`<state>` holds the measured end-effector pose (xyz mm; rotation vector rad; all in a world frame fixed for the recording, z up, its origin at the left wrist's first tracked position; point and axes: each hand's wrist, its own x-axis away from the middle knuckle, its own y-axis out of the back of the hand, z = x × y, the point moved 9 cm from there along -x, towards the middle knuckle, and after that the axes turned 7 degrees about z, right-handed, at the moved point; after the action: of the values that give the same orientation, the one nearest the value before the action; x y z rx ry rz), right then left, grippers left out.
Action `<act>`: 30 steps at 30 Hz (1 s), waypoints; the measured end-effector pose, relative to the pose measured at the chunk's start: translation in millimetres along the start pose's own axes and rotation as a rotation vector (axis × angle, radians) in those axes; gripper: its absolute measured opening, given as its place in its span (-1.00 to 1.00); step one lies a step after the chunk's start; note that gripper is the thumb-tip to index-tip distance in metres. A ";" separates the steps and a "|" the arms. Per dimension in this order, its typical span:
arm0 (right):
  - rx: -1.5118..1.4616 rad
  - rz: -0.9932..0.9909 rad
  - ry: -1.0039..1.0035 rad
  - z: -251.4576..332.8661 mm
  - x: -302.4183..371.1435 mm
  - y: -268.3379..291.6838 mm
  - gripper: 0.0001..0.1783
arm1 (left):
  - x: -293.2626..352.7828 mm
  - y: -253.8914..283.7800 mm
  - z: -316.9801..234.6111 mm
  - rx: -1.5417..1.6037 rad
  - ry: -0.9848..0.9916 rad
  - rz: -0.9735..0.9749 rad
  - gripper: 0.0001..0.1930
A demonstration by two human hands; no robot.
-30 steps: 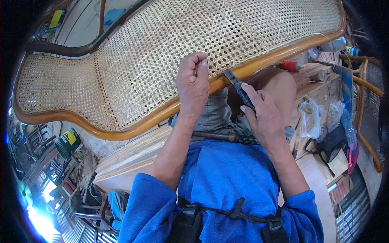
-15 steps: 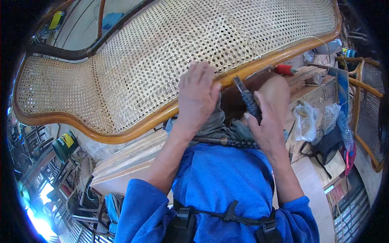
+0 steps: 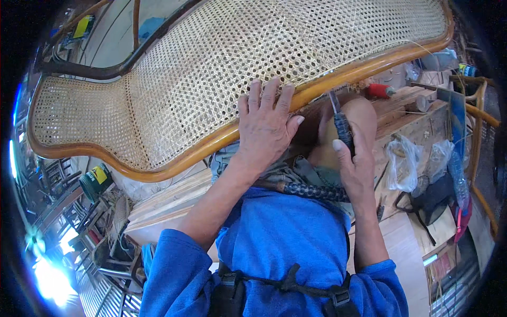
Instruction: The person is repairing a rattan chair seat by weaving a thin cane strip into the existing mesh. They use a hammer to tap the strip into place and a pair of pliers to pull the strip through the weave. The person works on the edge of the seat, securing the strip along the wooden frame.
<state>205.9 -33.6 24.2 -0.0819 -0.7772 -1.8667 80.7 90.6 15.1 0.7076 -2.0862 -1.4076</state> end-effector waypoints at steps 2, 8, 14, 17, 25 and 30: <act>-0.079 -0.028 0.011 -7.7 -0.6 4.4 -0.55 | -5.2 -1.8 -3.8 -0.008 0.007 0.001 -0.39; -0.351 -0.024 -0.123 -51.0 1.6 5.8 -0.54 | -6.0 -1.0 -18.7 0.007 0.007 0.009 -0.39; -0.542 0.033 -0.219 -62.8 -0.5 1.8 -0.54 | 27.9 -1.9 -29.9 0.051 -0.011 0.103 -0.39; -0.389 0.054 -0.149 -56.3 -4.4 3.0 -0.53 | 45.2 -4.3 -36.9 0.085 -0.046 0.186 -0.43; -0.076 0.121 0.060 -19.2 -8.6 -1.5 -0.47 | 56.5 -10.9 -32.8 0.466 -0.028 0.186 -0.57; -0.094 0.247 0.092 -0.6 -8.0 -19.1 -0.41 | 48.4 -39.8 -11.7 1.237 0.355 0.320 -0.61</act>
<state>193.3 -23.1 11.5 -0.1445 -0.5877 -1.6595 58.6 37.4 -12.1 0.8852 -2.4421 0.3108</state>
